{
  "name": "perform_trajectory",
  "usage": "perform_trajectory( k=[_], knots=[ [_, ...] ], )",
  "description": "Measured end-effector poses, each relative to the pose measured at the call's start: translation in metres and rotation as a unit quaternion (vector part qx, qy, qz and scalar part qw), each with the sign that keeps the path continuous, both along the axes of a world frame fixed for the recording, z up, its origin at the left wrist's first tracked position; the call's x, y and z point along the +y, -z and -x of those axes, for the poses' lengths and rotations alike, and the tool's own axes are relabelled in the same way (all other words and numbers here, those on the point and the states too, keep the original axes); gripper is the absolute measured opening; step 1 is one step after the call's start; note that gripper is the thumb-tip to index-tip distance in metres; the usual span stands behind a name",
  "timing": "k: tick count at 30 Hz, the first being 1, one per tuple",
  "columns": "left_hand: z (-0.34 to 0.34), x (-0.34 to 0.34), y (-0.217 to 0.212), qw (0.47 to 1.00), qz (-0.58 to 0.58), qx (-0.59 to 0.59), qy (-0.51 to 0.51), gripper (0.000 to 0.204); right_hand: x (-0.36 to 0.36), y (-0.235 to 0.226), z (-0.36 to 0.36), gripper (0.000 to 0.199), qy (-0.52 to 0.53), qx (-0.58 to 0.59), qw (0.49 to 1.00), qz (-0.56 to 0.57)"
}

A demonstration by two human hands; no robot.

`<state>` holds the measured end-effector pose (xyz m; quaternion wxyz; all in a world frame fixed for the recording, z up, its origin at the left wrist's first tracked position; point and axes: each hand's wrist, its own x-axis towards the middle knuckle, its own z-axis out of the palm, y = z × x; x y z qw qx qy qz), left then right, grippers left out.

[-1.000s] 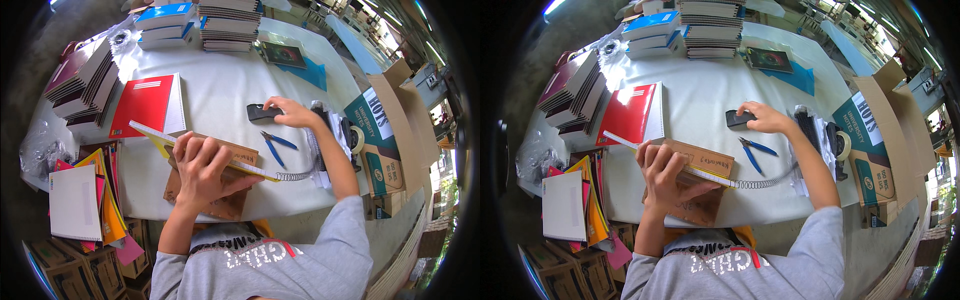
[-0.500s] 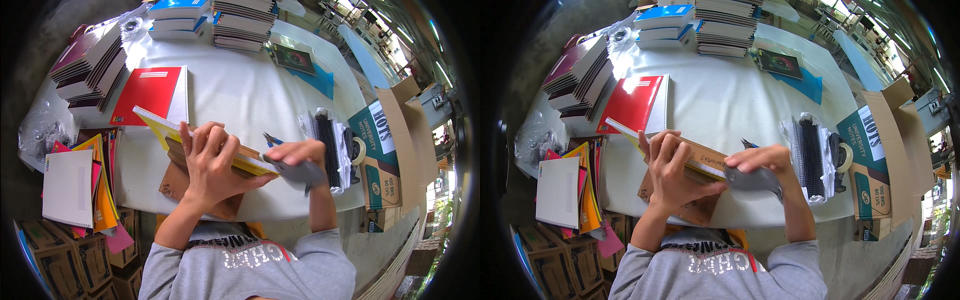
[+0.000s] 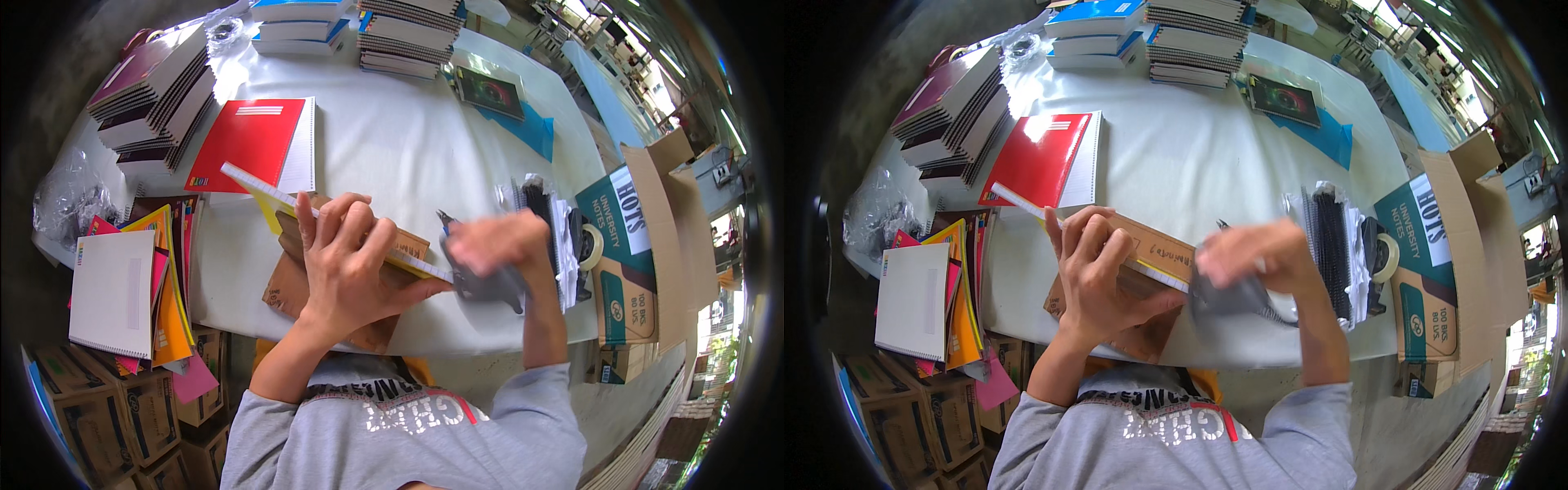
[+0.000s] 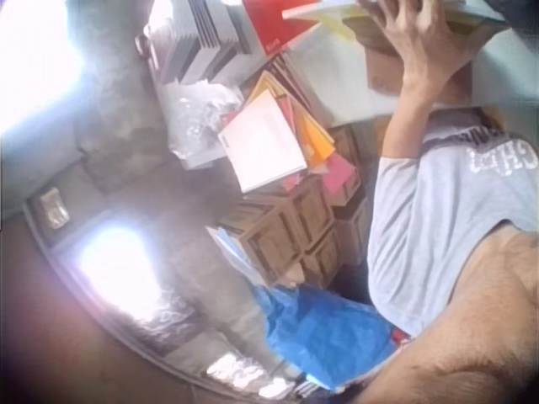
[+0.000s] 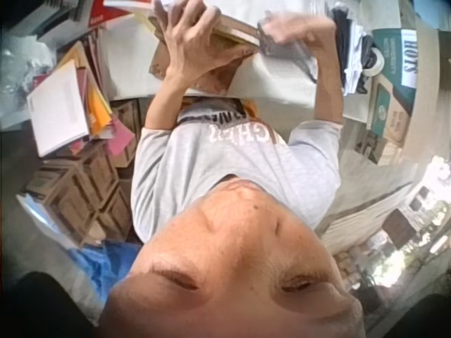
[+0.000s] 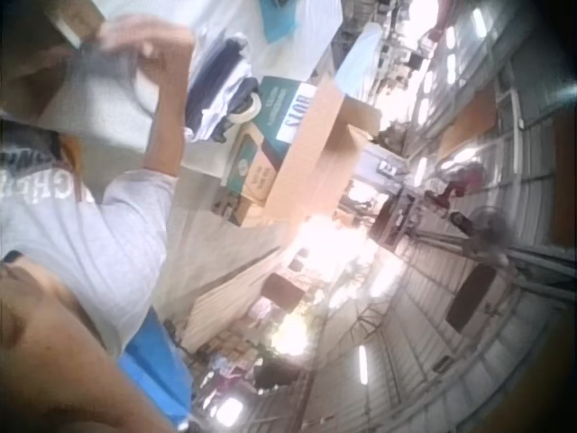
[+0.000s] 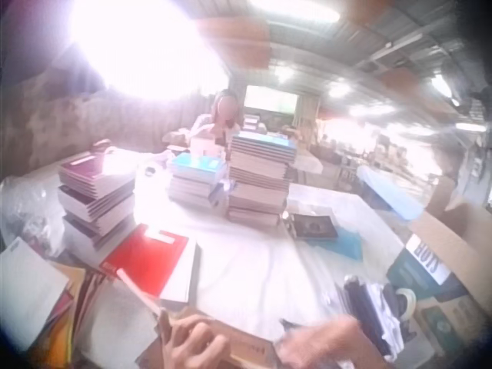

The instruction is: The person assembles spiral notebooks by placing covers onto the pages and threading the spiral wire using a hand-held tool and a wooden guide.

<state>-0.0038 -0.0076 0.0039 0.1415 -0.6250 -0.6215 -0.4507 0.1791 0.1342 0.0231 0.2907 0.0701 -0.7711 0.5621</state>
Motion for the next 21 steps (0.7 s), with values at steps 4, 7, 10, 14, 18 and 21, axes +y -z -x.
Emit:
perform_trajectory(
  k=[4,7,10,14,18,21],
  knots=[
    [-0.002,0.001,0.0,1.0,-0.01,-0.002,-0.012,0.062,-0.01,0.006,0.005,0.01,-0.085,0.203,0.961,0.165],
    [-0.002,0.002,0.001,1.0,-0.002,0.003,-0.01,0.061,0.005,-0.003,0.007,0.011,0.021,-0.043,0.998,-0.036],
    [-0.001,0.002,0.002,1.0,0.006,0.005,-0.014,0.061,0.008,0.003,0.015,0.017,0.048,0.062,0.993,0.086],
    [0.003,0.001,0.005,0.999,0.006,-0.029,0.015,0.06,-0.001,-0.002,0.015,0.009,0.128,-0.122,0.982,-0.057],
    [0.002,0.004,0.007,0.996,-0.041,-0.072,0.024,0.068,-0.01,-0.017,0.019,0.024,-0.119,0.138,0.983,0.018],
    [0.001,0.006,0.006,0.994,-0.049,-0.089,0.038,0.08,-0.012,-0.012,0.023,0.021,0.155,-0.097,0.978,-0.098]
  ],
)
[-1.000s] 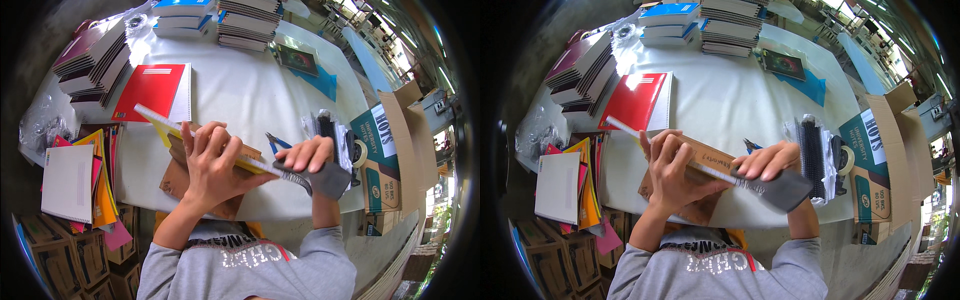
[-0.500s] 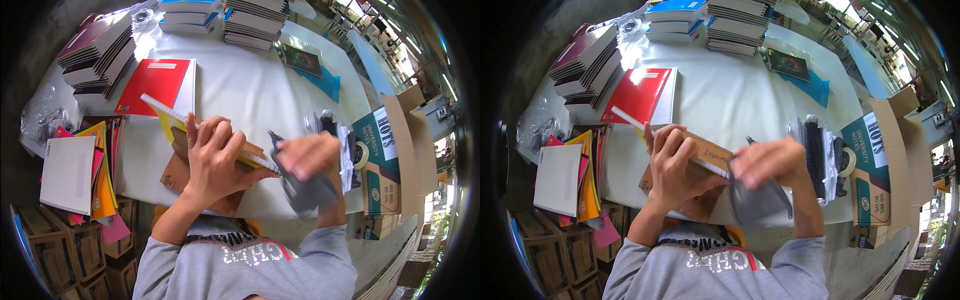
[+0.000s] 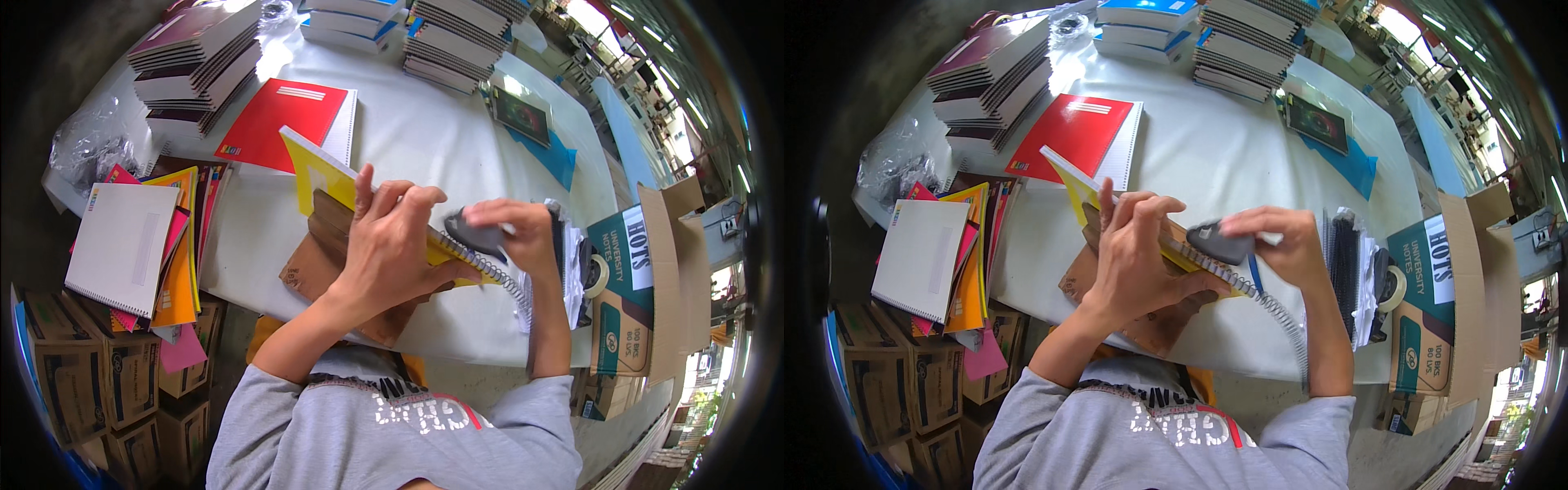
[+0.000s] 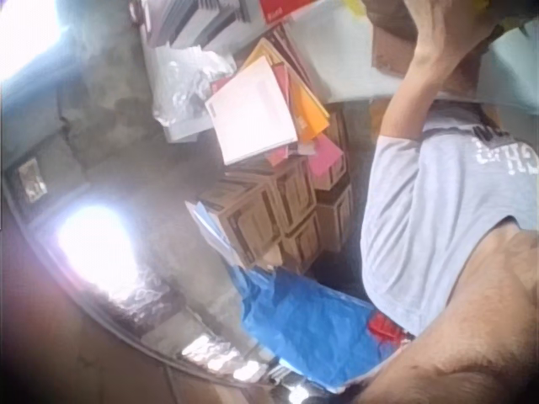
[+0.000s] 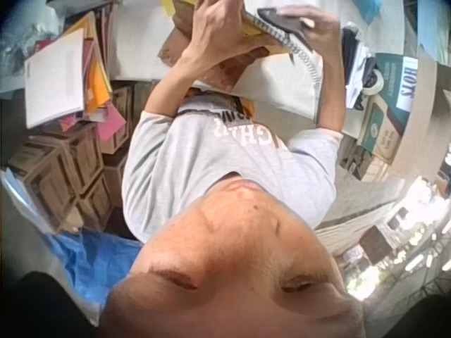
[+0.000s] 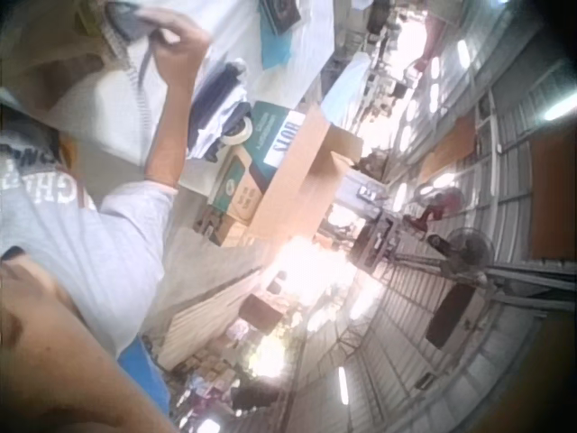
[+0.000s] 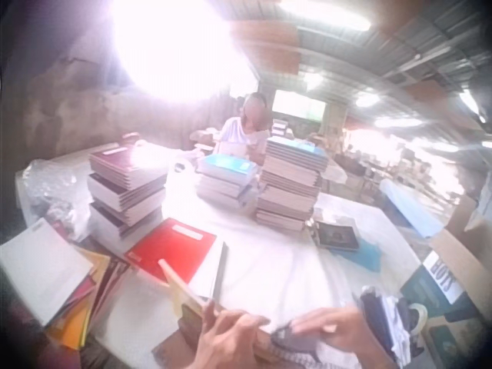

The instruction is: The person assembles spiral notebooks by placing covers onto the pages and threading the spiral wire using a hand-held tool and a wooden guide.

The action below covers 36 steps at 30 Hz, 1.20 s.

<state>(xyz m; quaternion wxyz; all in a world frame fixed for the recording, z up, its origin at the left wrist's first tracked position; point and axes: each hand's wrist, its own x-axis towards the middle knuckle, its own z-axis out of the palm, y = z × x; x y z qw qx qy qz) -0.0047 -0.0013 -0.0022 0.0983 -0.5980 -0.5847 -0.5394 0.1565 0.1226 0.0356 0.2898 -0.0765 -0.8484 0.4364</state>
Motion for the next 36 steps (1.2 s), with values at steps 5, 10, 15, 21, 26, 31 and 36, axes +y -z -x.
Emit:
perform_trajectory(
  k=[5,10,15,21,26,31,36],
  knots=[
    [0.008,0.0,0.004,1.0,0.003,-0.006,0.004,0.079,-0.006,-0.005,0.013,0.024,-0.127,0.086,0.988,-0.017],
    [0.058,0.005,-0.003,0.984,0.018,0.095,-0.149,0.08,0.008,0.011,0.011,0.025,0.003,0.128,0.986,0.109],
    [0.068,0.006,0.001,0.982,0.03,0.107,-0.156,0.08,0.019,0.015,0.035,0.016,0.147,0.0,0.988,0.041],
    [0.079,0.006,-0.009,0.986,0.009,0.082,-0.146,0.08,0.031,0.013,0.06,0.017,0.137,-0.006,0.99,-0.044],
    [0.091,0.008,-0.009,0.993,0.021,0.06,-0.101,0.082,0.027,0.009,0.068,0.021,0.026,-0.054,0.998,0.003],
    [0.101,0.014,0.001,0.996,-0.023,-0.006,-0.081,0.082,0.021,0.01,0.081,0.011,-0.213,0.173,0.955,0.114],
    [0.104,0.024,0.011,0.992,-0.085,-0.032,-0.085,0.086,0.032,0.014,0.095,0.023,-0.082,0.159,0.977,0.117]
  ],
)
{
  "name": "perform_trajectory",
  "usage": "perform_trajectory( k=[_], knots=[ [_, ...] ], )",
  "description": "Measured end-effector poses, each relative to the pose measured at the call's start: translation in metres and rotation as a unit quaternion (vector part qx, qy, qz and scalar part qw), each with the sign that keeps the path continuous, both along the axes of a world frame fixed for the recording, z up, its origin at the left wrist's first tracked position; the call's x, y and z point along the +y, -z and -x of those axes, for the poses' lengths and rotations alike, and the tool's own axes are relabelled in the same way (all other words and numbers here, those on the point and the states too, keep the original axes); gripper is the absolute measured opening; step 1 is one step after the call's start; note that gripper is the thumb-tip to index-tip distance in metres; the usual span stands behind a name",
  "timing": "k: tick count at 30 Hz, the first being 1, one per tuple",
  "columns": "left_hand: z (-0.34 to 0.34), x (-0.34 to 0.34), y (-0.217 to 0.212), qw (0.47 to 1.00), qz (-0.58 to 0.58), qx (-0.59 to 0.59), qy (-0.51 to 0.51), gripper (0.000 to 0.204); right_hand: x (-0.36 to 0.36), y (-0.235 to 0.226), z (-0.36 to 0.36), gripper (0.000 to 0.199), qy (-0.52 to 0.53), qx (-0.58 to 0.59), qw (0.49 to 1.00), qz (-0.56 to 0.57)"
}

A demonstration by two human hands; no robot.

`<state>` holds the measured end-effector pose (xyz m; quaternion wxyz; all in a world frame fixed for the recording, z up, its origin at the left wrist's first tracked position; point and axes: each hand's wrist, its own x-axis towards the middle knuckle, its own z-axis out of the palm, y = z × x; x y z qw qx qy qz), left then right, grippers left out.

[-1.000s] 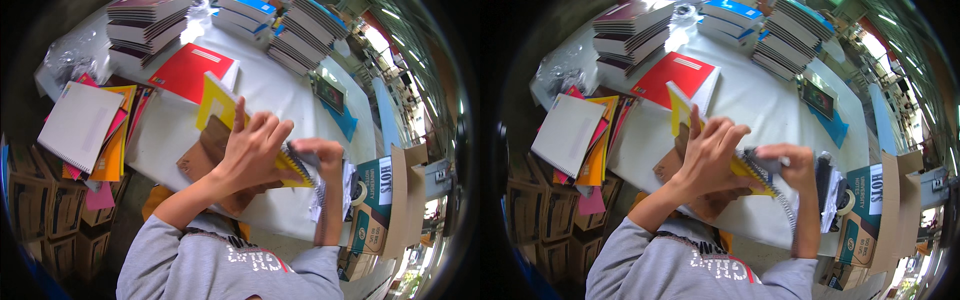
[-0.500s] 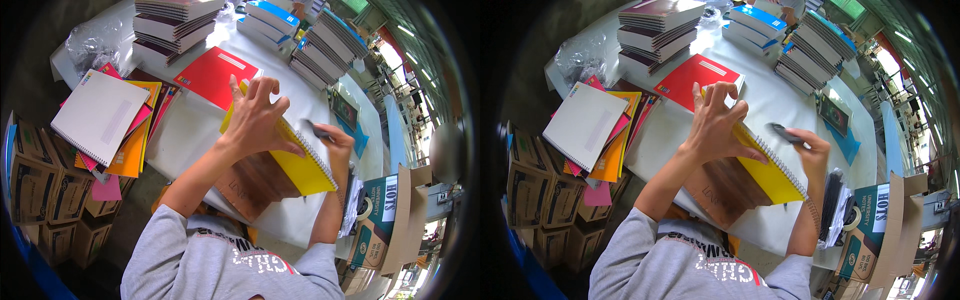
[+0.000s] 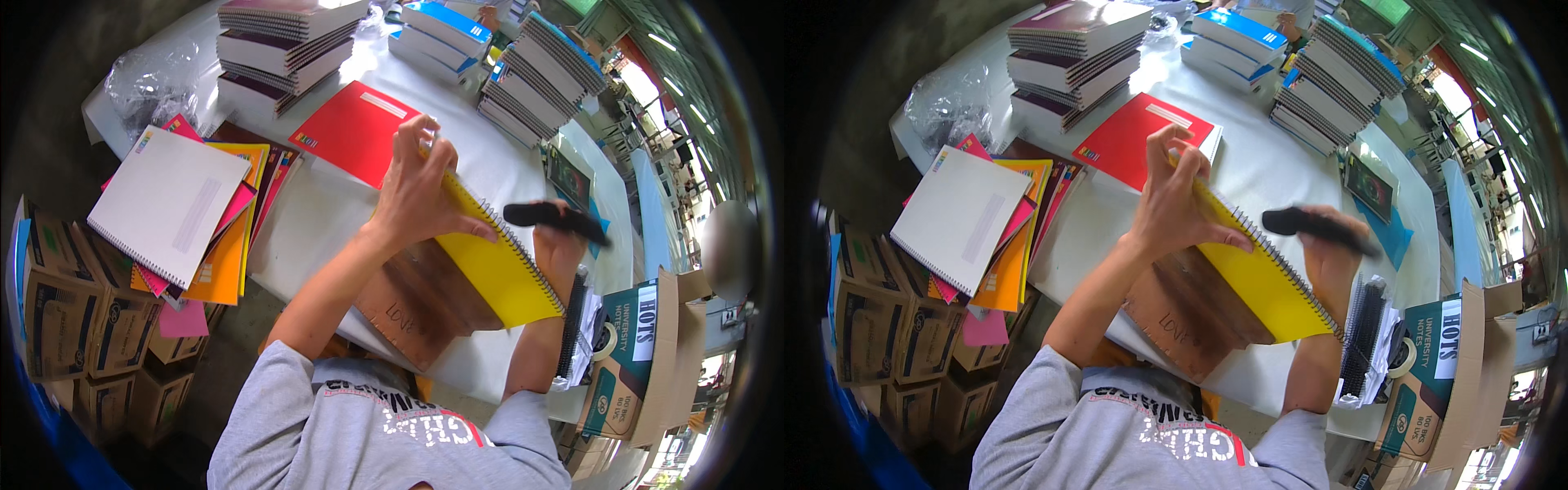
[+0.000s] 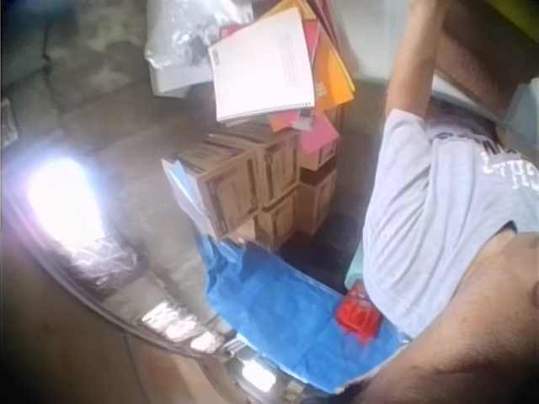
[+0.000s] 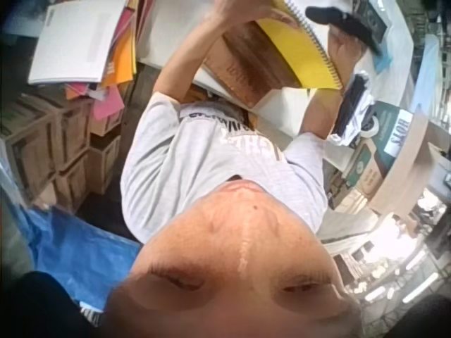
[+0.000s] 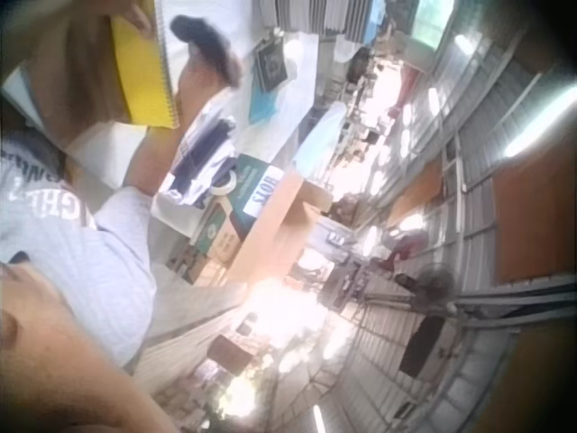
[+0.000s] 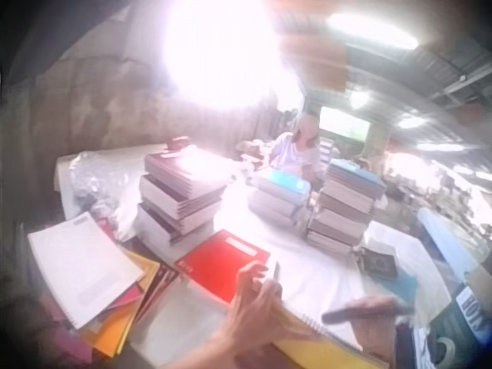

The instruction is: The person assembles spiral notebooks by placing covers onto the pages and threading the spiral wire using a hand-held tool and a wooden guide.

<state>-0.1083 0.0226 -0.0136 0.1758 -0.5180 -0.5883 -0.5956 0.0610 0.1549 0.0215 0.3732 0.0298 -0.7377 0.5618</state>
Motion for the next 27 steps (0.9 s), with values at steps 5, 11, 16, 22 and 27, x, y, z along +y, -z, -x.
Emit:
perform_trajectory(
  k=[5,11,16,22,27],
  knots=[
    [0.004,-0.001,-0.005,0.99,0.045,-0.12,0.049,0.084,0.012,0.003,0.0,0.027,0.137,-0.169,0.975,-0.053],
    [0.016,0.002,0.007,0.995,0.024,-0.07,0.064,0.087,0.012,0.006,0.019,0.033,0.188,-0.231,0.937,-0.185],
    [0.023,0.0,0.014,0.991,0.01,-0.107,0.075,0.097,-0.007,-0.014,0.038,0.033,0.037,-0.175,0.963,-0.199],
    [0.024,-0.008,0.009,0.976,0.044,-0.186,0.1,0.103,-0.022,-0.027,0.058,0.027,-0.023,-0.128,0.963,-0.236],
    [0.027,-0.004,0.016,0.976,0.027,-0.173,0.129,0.098,0.001,-0.018,0.073,0.044,-0.179,-0.08,0.973,-0.123]
  ],
)
